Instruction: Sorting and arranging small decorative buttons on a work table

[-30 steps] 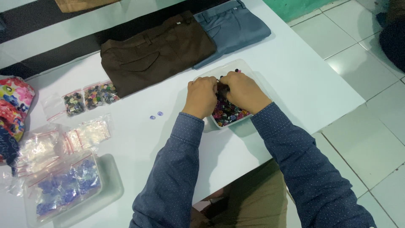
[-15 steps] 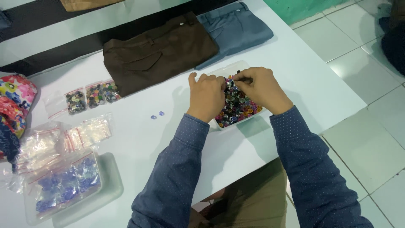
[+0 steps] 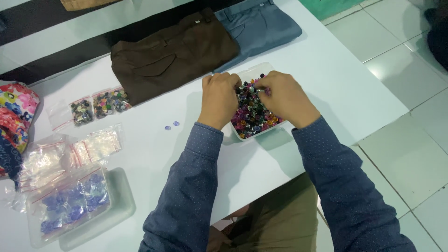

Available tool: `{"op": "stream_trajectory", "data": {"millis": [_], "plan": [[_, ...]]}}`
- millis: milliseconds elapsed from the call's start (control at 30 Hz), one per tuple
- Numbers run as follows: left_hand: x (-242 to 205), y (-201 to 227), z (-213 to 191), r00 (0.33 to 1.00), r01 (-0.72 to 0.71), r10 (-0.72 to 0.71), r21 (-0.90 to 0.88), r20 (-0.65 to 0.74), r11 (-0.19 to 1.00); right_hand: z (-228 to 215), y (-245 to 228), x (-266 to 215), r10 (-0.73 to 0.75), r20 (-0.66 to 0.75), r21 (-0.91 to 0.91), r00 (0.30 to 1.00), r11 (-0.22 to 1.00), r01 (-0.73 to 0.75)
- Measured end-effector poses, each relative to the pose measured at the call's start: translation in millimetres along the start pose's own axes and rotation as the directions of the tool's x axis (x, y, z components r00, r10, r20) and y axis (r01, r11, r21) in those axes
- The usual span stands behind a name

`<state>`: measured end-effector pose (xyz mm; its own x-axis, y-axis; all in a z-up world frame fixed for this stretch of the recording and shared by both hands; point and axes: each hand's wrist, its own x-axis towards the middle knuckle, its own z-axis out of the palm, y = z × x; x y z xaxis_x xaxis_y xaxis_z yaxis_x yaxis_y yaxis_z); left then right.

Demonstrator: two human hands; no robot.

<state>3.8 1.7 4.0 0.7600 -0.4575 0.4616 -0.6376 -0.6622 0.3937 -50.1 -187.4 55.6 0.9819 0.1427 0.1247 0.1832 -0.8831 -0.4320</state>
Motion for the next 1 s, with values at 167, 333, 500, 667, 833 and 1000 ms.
{"op": "stream_trajectory", "data": {"millis": [167,333,500,667,833,1000], "plan": [[-2.3,-5.3,2.8,1.000,0.011,-0.011,-0.007,-0.017,1.000,15.5,-22.0,10.9,-0.037,0.075,-0.018,0.997,0.999,0.038],[-2.5,-8.1,5.4,1.000,0.020,-0.020,-0.029,-0.012,0.999,29.0,-10.2,21.8,-0.031,0.105,-0.139,0.994,0.989,0.045],[-2.0,-0.9,2.9,1.000,0.021,-0.021,-0.017,-0.011,1.000,1.9,-7.3,14.6,-0.057,-0.071,0.080,0.996,0.995,0.063],[-2.0,37.1,-28.2,0.999,0.053,-0.050,-0.255,0.017,0.966,-14.4,-11.8,-4.6,-0.109,-0.209,0.272,0.972,0.948,0.164],[-0.9,49.9,-26.1,0.987,0.163,-0.149,-0.466,0.068,0.870,-16.9,-24.3,-12.1,-0.132,-0.217,0.254,0.967,0.949,0.187],[-0.3,47.2,-28.4,0.979,0.195,-0.202,-0.485,0.040,0.853,-22.5,-23.9,-13.8,-0.089,-0.135,0.205,0.987,0.972,0.116]]}}
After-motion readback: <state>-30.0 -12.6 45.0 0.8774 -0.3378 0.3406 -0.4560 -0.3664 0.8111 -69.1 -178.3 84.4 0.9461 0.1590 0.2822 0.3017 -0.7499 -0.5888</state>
